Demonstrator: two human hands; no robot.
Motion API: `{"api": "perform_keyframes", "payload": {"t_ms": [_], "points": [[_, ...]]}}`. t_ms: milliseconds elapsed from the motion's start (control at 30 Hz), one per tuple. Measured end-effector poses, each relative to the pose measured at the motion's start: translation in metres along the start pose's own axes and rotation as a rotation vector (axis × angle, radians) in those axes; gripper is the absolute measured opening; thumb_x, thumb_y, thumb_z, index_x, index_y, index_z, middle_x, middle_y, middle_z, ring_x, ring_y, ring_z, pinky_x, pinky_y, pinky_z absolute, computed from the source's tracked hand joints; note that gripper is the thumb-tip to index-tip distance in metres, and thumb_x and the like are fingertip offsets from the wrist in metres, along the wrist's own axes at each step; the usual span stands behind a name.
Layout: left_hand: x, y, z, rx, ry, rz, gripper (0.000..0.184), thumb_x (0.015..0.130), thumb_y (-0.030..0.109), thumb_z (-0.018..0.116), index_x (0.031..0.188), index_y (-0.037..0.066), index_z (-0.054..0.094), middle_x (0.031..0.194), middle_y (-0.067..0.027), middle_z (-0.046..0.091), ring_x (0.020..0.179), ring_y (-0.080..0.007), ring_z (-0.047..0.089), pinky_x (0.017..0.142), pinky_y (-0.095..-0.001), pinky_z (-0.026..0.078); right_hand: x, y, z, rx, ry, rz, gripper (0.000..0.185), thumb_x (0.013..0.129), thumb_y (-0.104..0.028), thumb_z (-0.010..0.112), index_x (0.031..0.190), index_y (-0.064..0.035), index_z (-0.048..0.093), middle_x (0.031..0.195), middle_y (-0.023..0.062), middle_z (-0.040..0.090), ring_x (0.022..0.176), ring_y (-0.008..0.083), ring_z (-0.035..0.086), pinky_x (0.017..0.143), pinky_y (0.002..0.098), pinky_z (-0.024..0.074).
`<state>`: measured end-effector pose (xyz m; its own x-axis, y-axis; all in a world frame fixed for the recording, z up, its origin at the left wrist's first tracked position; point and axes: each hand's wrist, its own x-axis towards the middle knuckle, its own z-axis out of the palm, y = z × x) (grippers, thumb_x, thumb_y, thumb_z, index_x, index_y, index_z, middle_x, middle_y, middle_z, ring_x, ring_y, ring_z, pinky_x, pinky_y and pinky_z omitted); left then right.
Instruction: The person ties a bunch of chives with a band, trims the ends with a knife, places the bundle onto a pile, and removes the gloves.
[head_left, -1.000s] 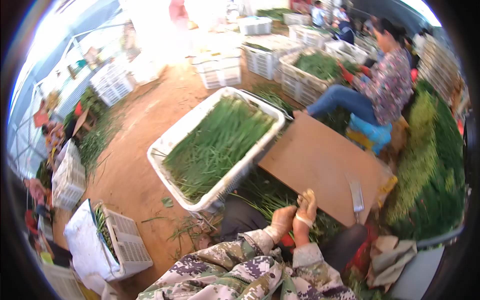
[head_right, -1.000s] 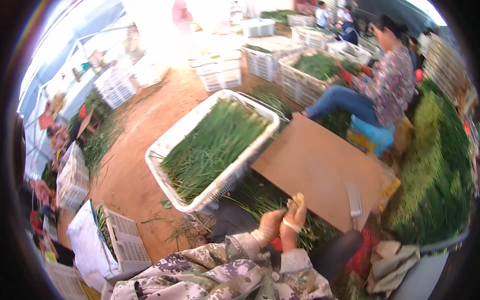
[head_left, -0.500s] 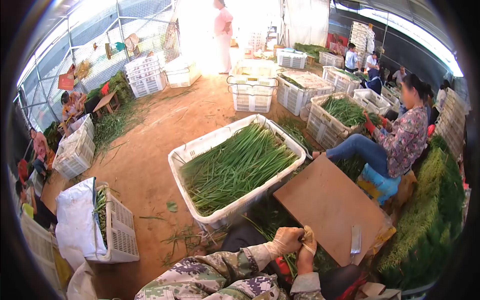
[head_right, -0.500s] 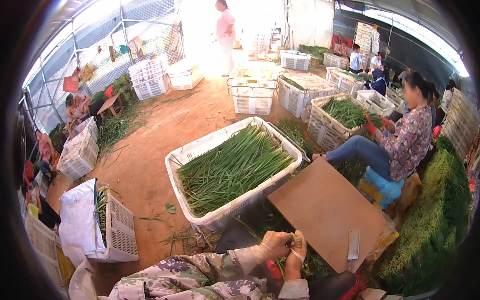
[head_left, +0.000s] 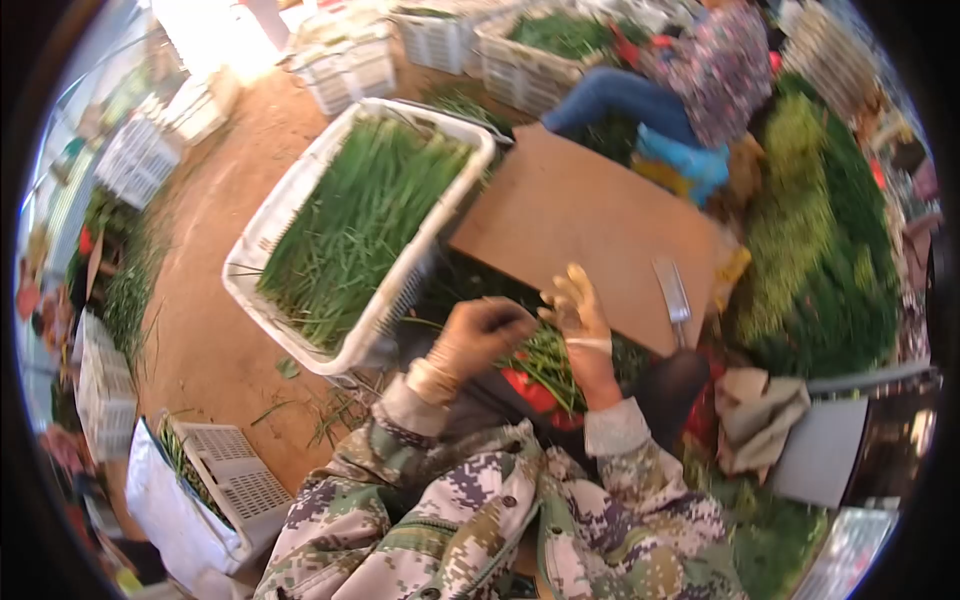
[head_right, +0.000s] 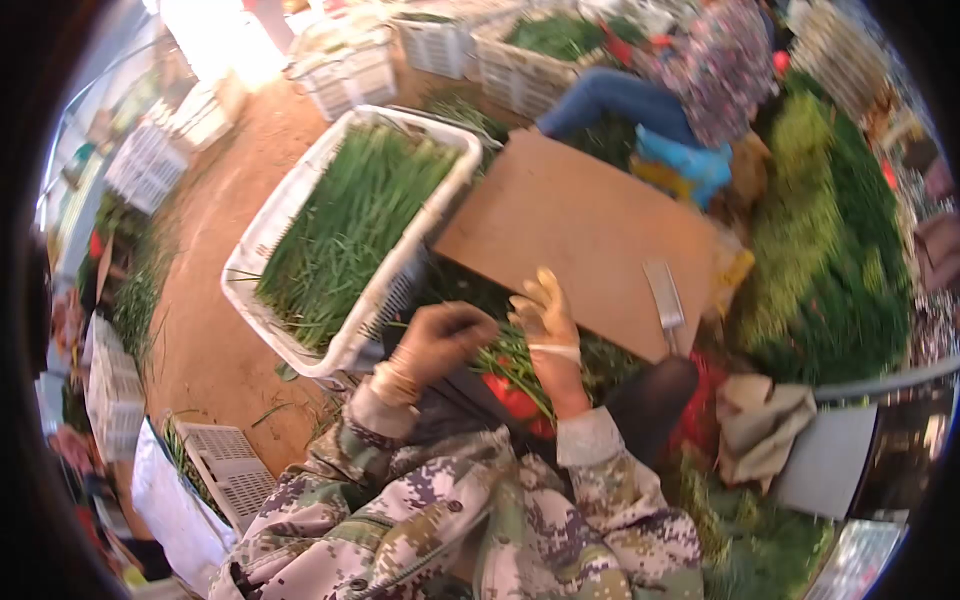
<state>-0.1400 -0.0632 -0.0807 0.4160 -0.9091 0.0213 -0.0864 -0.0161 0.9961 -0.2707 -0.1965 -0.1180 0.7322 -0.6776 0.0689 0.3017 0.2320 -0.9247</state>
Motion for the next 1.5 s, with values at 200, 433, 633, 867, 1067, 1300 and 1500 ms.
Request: {"api": "perform_keyframes", "payload": {"t_ms": [200,433,633,867,1067,1300,1500], "points": [[0.013,0.017,-0.003,-0.351,-0.134,-0.058,0.039,0.095,0.037,0.064,0.102,-0.001,0.063,0.08,-0.0017,0.06,0.071,-0.0106,0.056,0.066,-0.0249,0.048,-0.003,-0.012,0.006,-0.055,-0.124,-0.007,0.076,0.092,-0.02,0.069,0.152,-0.0031,0.025,0.131,0.0112,0.045,0.111,0.0142,0.053,0.095,0.026,0.0471],[0.022,0.018,-0.001,-0.29,-0.27,-0.111,0.028,0.1,0.027,0.058,0.096,-0.001,0.062,0.075,-0.0012,0.057,0.069,-0.0101,0.053,0.063,-0.0249,0.045,-0.014,-0.015,0.005,0.012,-0.185,0.079,0.065,0.097,-0.016,0.062,0.15,-0.0005,0.028,0.135,0.0104,0.048,0.119,0.0151,0.052,0.102,0.0274,0.0435],[0.01,0.009,-0.003,-0.414,-0.325,-0.174,0.028,0.098,0.025,0.061,0.089,-0.001,0.064,0.068,-0.0027,0.058,0.056,-0.0104,0.051,0.049,-0.0242,0.04,-0.021,-0.022,0.004,0.121,-0.306,0.203,0.058,0.097,-0.018,0.062,0.146,-0.0001,0.037,0.137,0.0084,0.051,0.12,0.0133,0.052,0.101,0.0254,0.0441],[-0.018,0.026,0.012,-0.546,-0.071,-0.23,0.025,0.097,0.022,0.063,0.091,-0.002,0.067,0.071,-0.0002,0.061,0.056,-0.0056,0.05,0.049,-0.0191,0.038,-0.02,-0.041,0.012,0.048,-0.423,0.314,0.047,0.098,-0.014,0.06,0.139,0.0025,0.044,0.122,0.0056,0.06,0.1,0.0121,0.063,0.088,0.0274,0.0521],[-0.017,-0.003,0.025,-0.391,0.132,-0.188,0.014,0.093,0.007,0.061,0.084,-0.002,0.066,0.069,-0.0009,0.061,0.059,-0.0062,0.054,0.052,-0.0207,0.043,-0.011,-0.032,0.002,0.188,-0.465,0.631,0.044,0.095,-0.029,0.065,0.128,-0.0008,0.058,0.105,0.0034,0.066,0.094,0.0103,0.063,0.085,0.026,0.0525],[-0.006,-0.021,0.027,-0.358,0.236,-0.199,0.019,0.091,0.008,0.064,0.075,-0.002,0.064,0.065,-0.0016,0.06,0.054,-0.0069,0.053,0.049,-0.0215,0.042,-0.014,-0.02,-0.002,-0.032,-0.349,0.503,0.039,0.097,-0.027,0.063,0.125,0.0001,0.059,0.1,0.0028,0.067,0.085,0.0104,0.062,0.077,0.0244,0.0516],[-0.013,-0.009,0.019,0.019,0.077,-0.013,0.014,0.087,0.01,0.071,0.092,-0.002,0.066,0.079,-0.0045,0.064,0.065,-0.0098,0.058,0.058,-0.0228,0.047,-0.003,0.013,-0.015,-0.867,-0.286,0.173,0.04,0.097,-0.022,0.063,0.13,-0.0022,0.053,0.102,0.0058,0.062,0.088,0.0139,0.062,0.079,0.0276,0.0522]]}}
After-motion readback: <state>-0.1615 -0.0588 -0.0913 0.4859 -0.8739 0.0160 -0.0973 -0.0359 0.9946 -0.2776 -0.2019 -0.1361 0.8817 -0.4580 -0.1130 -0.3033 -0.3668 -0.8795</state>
